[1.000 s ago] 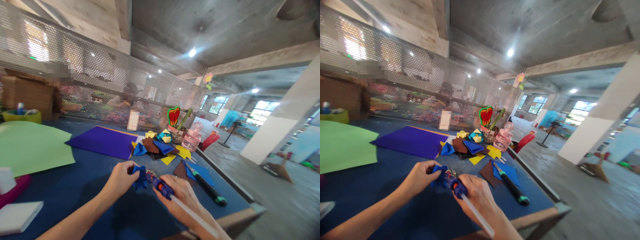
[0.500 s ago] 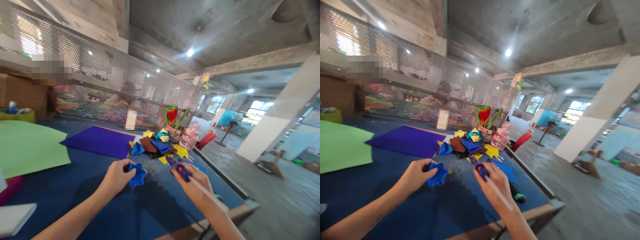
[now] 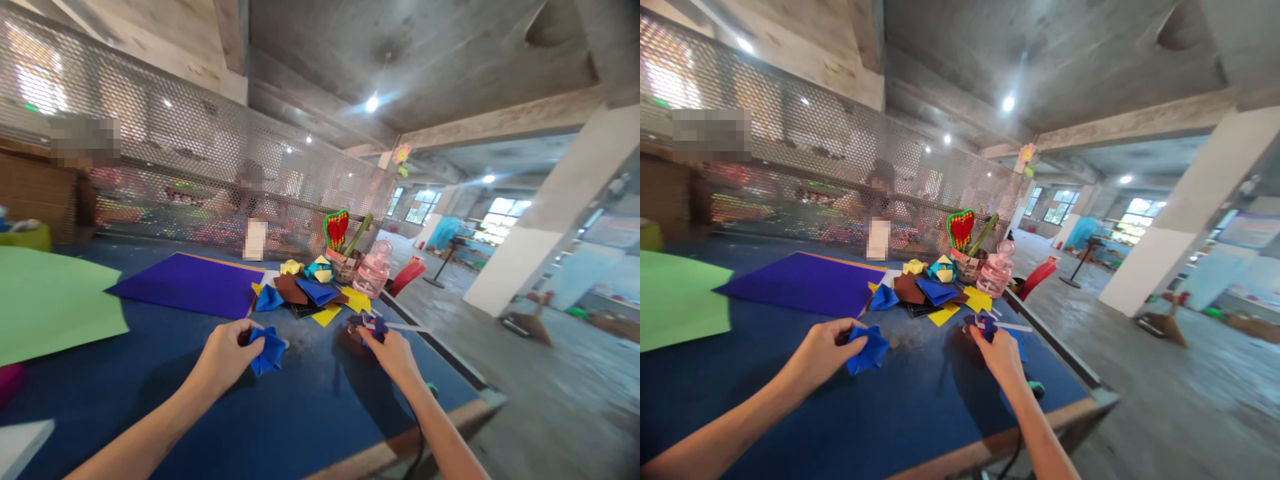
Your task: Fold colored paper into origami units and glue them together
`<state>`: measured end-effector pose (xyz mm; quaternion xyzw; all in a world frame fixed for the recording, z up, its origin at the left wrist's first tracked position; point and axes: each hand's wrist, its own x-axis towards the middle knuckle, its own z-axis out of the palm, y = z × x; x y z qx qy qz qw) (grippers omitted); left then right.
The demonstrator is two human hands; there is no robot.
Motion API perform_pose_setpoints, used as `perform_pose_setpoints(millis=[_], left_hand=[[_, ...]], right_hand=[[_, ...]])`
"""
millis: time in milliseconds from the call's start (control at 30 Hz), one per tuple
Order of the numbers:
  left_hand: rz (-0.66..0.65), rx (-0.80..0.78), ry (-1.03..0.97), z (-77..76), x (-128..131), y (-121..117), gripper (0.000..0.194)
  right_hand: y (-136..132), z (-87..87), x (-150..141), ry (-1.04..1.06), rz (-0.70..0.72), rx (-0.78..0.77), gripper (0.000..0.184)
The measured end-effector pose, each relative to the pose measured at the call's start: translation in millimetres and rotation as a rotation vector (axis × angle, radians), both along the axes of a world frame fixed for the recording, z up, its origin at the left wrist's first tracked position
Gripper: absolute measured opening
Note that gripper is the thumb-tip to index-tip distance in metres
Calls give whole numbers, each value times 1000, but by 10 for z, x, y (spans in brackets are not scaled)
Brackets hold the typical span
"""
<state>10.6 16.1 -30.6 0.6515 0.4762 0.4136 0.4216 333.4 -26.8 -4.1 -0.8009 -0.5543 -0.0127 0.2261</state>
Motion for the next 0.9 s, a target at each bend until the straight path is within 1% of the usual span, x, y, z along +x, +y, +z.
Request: perform_pose_setpoints(millis=[167, 300, 367, 433, 467, 533, 567, 600, 633, 700, 767, 833, 900], left_hand=[[-10, 8, 0, -27, -3, 12, 27], [8, 3, -8, -27, 3, 11, 27], [13, -3, -2, -12, 7, 3, 27], [13, -10, 1, 6, 13, -7, 26], [11, -13, -2, 15, 16, -11, 26], [3, -28, -23, 29, 23, -18, 25], [0, -40, -39, 35, 27, -20, 25], [-3, -53, -56, 40, 30, -22, 24], [-5, -66, -74, 46, 33, -26, 24], [-13, -87, -109, 62, 37, -36, 24], [-22, -104, -143, 86, 40, -51, 22], [-25, -117, -179, 111, 41, -63, 21], [-19, -127, -219, 129, 39, -63, 21]], right_hand=[[-78, -32, 30, 5, 50, -19, 43], [-267, -41, 22, -68, 42, -36, 44], [-426, -64, -16, -154, -3, 49, 43], [-601, -84, -99, -233, -70, 226, 44], [-679, -88, -163, -247, -74, 306, 43], [-784, -77, -337, -198, 6, 404, 38], [-800, -61, -443, -157, 70, 434, 35], [-789, -39, -558, -107, 149, 457, 30], [-752, -11, -676, -43, 262, 451, 25], [-612, 54, -905, 98, 467, 362, 17], [-418, 121, -1101, 197, 599, 286, 13], [-211, 169, -1249, 283, 673, 234, 14], [-19, 178, -1350, 404, 713, 131, 16]])
